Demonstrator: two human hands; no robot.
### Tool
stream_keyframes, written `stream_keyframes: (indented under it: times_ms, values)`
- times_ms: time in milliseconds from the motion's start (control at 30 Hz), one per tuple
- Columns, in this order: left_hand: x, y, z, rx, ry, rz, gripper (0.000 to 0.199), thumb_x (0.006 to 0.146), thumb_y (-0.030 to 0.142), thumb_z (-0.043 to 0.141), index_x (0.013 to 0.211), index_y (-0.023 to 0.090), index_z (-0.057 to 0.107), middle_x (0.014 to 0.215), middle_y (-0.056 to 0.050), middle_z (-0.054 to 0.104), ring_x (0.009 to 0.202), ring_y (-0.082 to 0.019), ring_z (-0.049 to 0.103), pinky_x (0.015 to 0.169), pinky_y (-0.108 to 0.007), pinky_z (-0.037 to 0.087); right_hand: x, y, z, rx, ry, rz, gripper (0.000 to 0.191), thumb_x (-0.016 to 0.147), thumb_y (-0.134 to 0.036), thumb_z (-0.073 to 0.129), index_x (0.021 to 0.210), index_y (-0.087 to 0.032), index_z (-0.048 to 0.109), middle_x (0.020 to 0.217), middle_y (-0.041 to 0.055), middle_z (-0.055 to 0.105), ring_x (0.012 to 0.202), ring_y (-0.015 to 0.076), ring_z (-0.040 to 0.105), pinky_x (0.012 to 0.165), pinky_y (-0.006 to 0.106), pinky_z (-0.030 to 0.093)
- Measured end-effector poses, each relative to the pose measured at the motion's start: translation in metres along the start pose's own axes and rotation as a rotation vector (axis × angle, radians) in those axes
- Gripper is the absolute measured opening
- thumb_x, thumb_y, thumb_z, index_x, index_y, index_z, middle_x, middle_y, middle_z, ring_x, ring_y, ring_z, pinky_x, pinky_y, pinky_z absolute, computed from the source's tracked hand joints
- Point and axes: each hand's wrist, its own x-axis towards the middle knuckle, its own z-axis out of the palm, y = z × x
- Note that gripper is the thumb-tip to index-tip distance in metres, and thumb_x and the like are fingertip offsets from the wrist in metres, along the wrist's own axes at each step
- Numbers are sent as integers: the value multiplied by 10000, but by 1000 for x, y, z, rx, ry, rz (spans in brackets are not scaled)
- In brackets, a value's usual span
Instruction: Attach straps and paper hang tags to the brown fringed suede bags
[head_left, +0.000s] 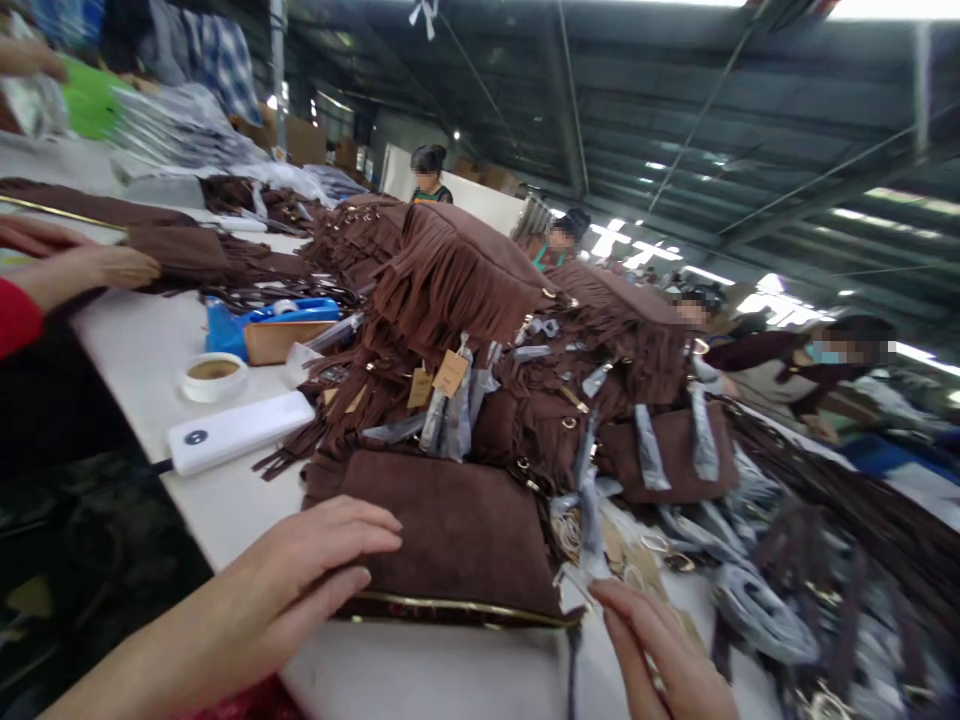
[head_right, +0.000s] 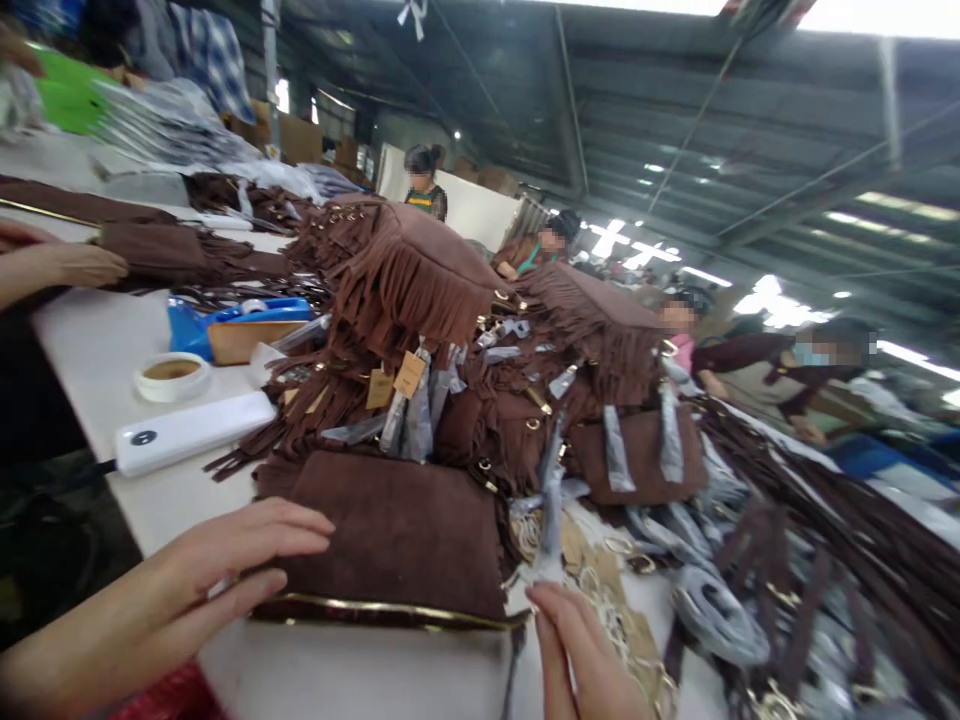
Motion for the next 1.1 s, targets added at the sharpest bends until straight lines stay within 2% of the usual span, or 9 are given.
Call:
stream_keyframes:
  times_ms: [67,167,233,333,467,567,667,867,1100]
  values:
    - [17,13,22,34,-138,67,364,933,184,501,1257,309,612,1332,-18,618,1218,-218,563,1062,-310,431,7,9,-8,-77,-27,55,306,971,-276,455,1208,-253,649,1241,68,701,1176,241,645,952,351,559]
    - [42,26,50,174,-340,53,263,878,123,570,1098,217,681,1172,-76,688,1116,-265,616,1034,-388,463,9,11,-2,-82,-129,101,447,949,-172,357,1332,-213,583,1370,85,623,1288,222,562,1048,395,500]
    - [54,32,60,289,-421,30,164,893,125,554,955,175,698,1031,-96,711,1005,-284,651,975,-439,501,7,7,4,-28,-220,102,520,901,-112,331,1355,-202,569,1394,85,605,1295,205,554,1077,391,472]
    - [64,41,63,408,-502,48,201,946,166,489,898,156,684,957,-105,703,924,-315,660,874,-511,542,4,-1,4,27,-377,170,535,868,-147,405,1381,-204,541,1305,88,668,1204,218,617,1036,385,492]
    - [68,60,68,328,-487,107,181,948,146,489,924,175,666,994,-73,692,954,-292,658,871,-479,557,10,-6,-9,-1,-506,283,442,813,-140,464,1216,-195,636,1188,90,708,1136,237,631,1007,373,467]
    - [70,70,84,230,-526,153,223,938,96,453,927,172,662,979,-57,692,933,-252,672,862,-402,569,16,-8,-16,61,-549,316,291,796,-136,466,999,-193,667,1037,74,721,1020,233,648,919,351,475]
    - [71,71,104,159,-499,125,234,939,101,439,972,171,660,995,-61,690,940,-246,678,870,-388,569,16,-8,-21,137,-550,388,200,810,-158,459,904,-200,631,859,42,703,899,223,656,816,326,488]
    - [73,61,129,78,-441,93,242,940,133,445,1001,208,667,1000,-45,703,969,-246,684,880,-382,563,0,-10,-19,159,-531,328,456,727,-35,408,1095,-208,617,1101,53,641,1021,178,623,910,296,446]
    - [76,72,140,111,-421,69,147,937,233,502,966,189,639,1017,-62,699,976,-277,673,903,-446,557,-5,-14,-10,125,-432,374,148,857,-182,443,868,-197,590,904,55,663,898,203,622,811,299,445]
